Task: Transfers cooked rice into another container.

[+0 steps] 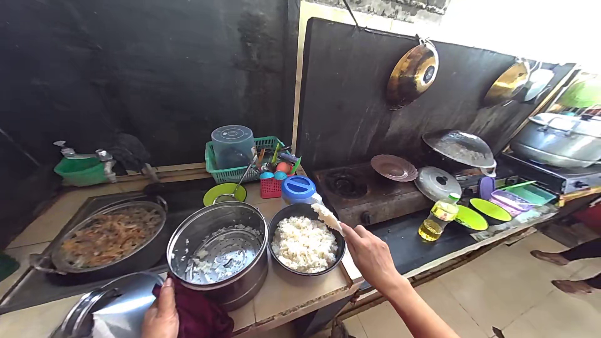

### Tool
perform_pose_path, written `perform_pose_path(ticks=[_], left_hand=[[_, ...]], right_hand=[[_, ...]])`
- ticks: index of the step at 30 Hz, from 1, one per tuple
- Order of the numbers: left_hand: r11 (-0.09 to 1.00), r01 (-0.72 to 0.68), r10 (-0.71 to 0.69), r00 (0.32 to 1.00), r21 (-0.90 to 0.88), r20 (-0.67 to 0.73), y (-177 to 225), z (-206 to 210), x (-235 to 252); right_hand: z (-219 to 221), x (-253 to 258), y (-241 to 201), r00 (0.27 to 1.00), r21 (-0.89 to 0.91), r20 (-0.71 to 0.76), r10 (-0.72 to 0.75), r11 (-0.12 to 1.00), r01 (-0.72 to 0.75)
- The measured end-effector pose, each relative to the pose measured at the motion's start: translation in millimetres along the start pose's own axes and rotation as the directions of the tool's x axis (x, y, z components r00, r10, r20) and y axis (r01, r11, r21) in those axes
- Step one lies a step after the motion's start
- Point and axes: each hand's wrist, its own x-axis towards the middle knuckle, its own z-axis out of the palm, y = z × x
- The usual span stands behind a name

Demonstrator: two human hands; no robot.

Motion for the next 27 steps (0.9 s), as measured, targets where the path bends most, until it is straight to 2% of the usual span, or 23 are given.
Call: perform_pose_path(ticks=[3,4,7,8,11,14,18,21,25,27], left_hand=[[1.000,0.010,-0.010,1.000,0.008,0.008,-3,-1,0],[1.000,0.008,-0.008,1.000,0.016,0.010,-3,-1,1],[1.000,0.001,-0.001,1.000,0.029,0.003,-4,-2,1],[1.000,0.004,-0.004,1.000,0.026,0.004,-4,-2,1],[1.000,0.001,-0.001,1.000,0.008,0.009,-3,-2,0],[1.000,-0.002,0.001,1.000,0.020,0.014,-4,-3,2],[0.998,0.000,-0.001,1.000,0.060,0.021,-4,-4,2],[0.998,-0.004,0.002,0.999,0.064,0.037,-7,-5,4],[0.998,-0.005,0.003,0.999,0.059,0.033,-6,-4,3],[0.998,-0.008,0.006,0.999,0.064,0.036,-6,-4,3]], right_hand=[[24,-17,8,0.986,-0.047,0.150,0.073,0.997,-0.067],[24,-19,8,0.985,-0.065,0.152,0.087,0.995,-0.078],[21,-18,9,0.999,-0.065,-0.012,0.035,0.997,-0.036],[23,-18,11,1.000,-0.062,-0.011,0.025,0.998,-0.026],[28,-22,16,0.990,-0.060,0.135,0.051,0.997,-0.043],[30,-19,17,0.999,-0.066,0.038,0.006,0.998,-0.004],[29,-20,15,0.995,-0.063,0.095,0.012,0.998,-0.006],[30,-21,13,0.999,-0.056,-0.038,-0.026,0.998,0.024],[30,-26,13,0.994,-0.048,0.104,0.033,0.998,-0.028],[21,-24,7,0.996,-0.031,0.078,0.036,0.999,-0.034]])
